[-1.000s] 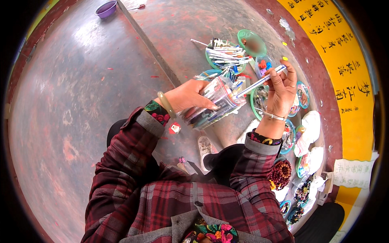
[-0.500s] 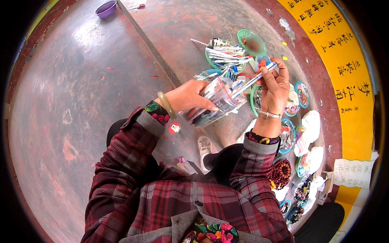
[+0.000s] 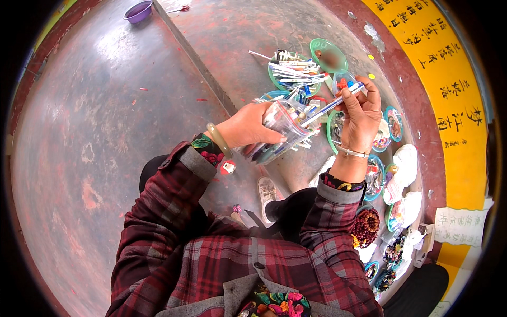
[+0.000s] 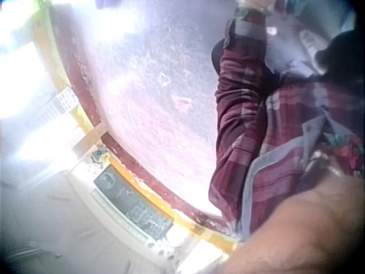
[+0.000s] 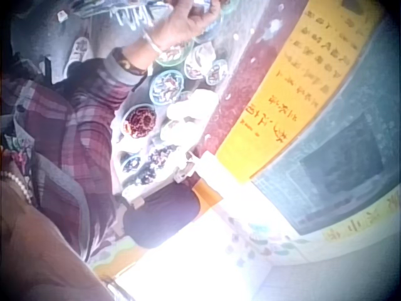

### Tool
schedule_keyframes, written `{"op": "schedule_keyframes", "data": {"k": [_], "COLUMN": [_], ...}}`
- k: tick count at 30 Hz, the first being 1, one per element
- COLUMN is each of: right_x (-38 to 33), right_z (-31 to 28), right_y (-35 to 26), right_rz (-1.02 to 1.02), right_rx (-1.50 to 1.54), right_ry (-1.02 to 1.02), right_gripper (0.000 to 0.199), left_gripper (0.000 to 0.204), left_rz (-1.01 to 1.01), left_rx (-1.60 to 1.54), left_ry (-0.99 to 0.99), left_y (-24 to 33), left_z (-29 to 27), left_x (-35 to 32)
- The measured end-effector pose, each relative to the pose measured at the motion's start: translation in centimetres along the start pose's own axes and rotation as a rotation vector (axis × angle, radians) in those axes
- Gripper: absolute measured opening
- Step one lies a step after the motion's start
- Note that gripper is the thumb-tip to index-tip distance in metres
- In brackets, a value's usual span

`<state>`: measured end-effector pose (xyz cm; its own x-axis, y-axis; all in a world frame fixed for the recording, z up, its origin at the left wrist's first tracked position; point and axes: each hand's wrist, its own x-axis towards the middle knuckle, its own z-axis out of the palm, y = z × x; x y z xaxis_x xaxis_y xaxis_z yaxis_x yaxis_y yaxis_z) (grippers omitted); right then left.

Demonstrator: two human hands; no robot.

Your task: The person sits on the floor and sorts pens from a clear plastic bag into a green plastic bowl. They repeatedly pick up pens, inspect them, and place them into the bowl, occasionally adjusting the bag and the pile of pens.

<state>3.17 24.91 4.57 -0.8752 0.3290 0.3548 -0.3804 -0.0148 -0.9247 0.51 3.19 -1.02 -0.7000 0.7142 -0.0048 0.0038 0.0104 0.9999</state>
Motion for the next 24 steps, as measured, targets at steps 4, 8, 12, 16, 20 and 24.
{"op": "schedule_keyframes", "data": {"k": [4,8,12,16,20,24], "right_x": [0.0,-0.3,-0.7,-0.9,-1.2,-1.4], "right_z": [-0.3,0.2,1.0,1.6,2.3,2.8], "right_y": [0.4,1.1,1.1,1.9,1.9,2.3], "right_rz": [0.041,0.13,0.16,0.123,0.093,0.026], "right_rx": [-0.034,-0.077,-0.077,-0.083,-0.127,-0.199], "right_ry": [-0.083,-0.186,-0.228,-0.201,-0.17,-0.142], "right_gripper": [0.028,0.023,0.019,0.016,0.017,0.014], "left_gripper": [0.048,0.047,0.044,0.044,0.043,0.041], "left_rz": [-0.113,-0.02,-0.03,-0.005,0.012,0.03], "left_rx": [-0.026,-0.072,-0.145,-0.18,-0.223,-0.233], "left_ry": [-0.05,-0.057,-0.046,-0.012,0.005,0.018], "left_y": [1.2,-0.3,-0.3,-0.4,-0.1,-0.2], "left_z": [0.1,-0.2,-0.5,-0.5,-0.5,-0.5], "left_x": [-0.1,0.3,0.2,0.3,0.1,0.2]}}
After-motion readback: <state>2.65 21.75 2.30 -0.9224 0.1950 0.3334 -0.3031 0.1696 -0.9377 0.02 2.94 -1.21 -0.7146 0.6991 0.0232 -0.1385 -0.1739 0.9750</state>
